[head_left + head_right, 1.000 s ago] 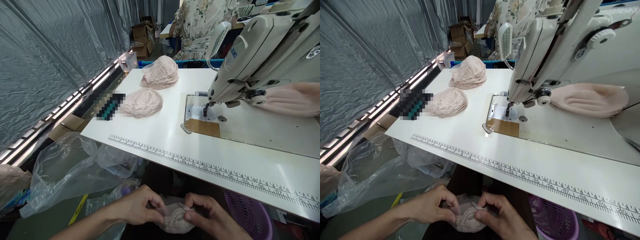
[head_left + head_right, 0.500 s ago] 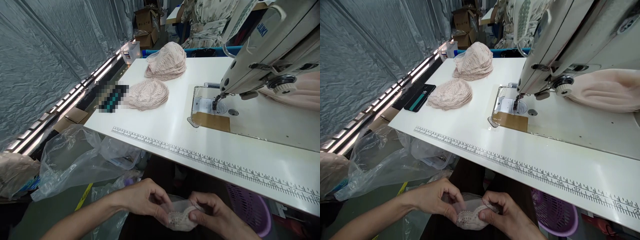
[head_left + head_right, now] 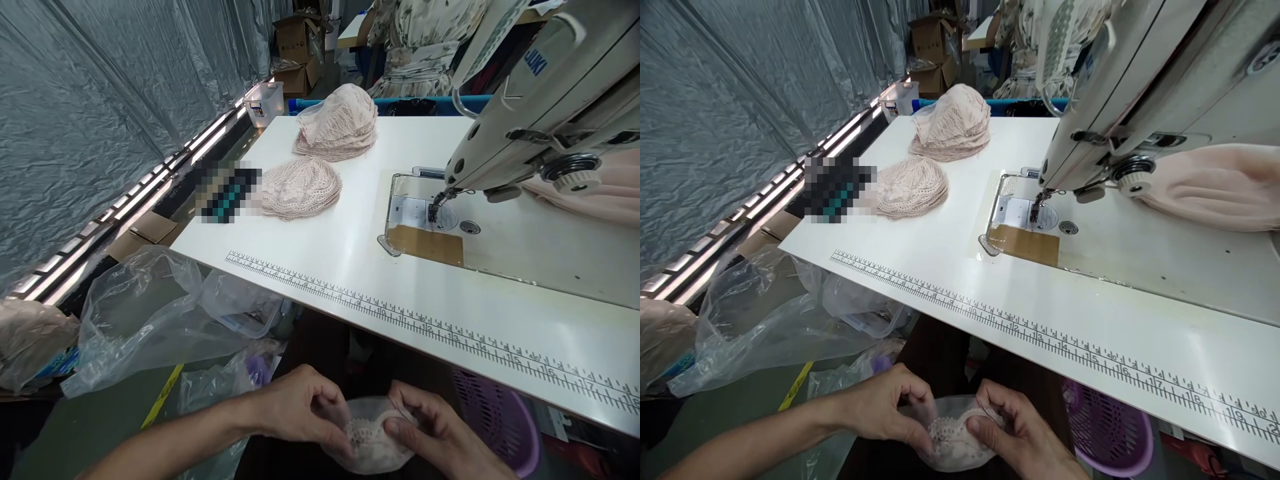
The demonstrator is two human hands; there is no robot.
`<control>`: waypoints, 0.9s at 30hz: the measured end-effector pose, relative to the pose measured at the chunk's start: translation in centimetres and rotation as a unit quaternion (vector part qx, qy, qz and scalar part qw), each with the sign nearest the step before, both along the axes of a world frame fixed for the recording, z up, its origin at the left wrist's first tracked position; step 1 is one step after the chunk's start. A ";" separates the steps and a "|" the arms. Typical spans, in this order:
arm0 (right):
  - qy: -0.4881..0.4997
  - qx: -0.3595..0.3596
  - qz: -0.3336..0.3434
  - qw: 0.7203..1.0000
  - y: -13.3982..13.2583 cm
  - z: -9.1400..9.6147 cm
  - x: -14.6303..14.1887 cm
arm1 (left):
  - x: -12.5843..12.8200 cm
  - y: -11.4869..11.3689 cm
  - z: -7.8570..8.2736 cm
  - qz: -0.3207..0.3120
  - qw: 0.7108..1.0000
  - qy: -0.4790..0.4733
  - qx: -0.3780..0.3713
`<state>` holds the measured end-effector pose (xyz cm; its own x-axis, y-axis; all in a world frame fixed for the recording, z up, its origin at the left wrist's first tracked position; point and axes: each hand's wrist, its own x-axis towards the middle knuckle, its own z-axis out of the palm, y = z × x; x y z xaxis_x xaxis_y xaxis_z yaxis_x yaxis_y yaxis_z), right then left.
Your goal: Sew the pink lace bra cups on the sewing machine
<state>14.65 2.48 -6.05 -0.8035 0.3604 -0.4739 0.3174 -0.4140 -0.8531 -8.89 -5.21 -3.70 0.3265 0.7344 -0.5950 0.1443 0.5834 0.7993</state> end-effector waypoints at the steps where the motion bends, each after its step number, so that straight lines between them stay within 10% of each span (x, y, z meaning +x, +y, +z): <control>1: -0.003 0.003 0.001 1.000 0.1 0.0 0.1 | 0.2 -0.1 -0.2 0.003 1.000 0.016 0.005; 27: -0.004 0.014 0.047 0.999 1.6 0.3 0.2 | -1.4 0.9 -0.3 -0.073 0.996 -0.046 0.028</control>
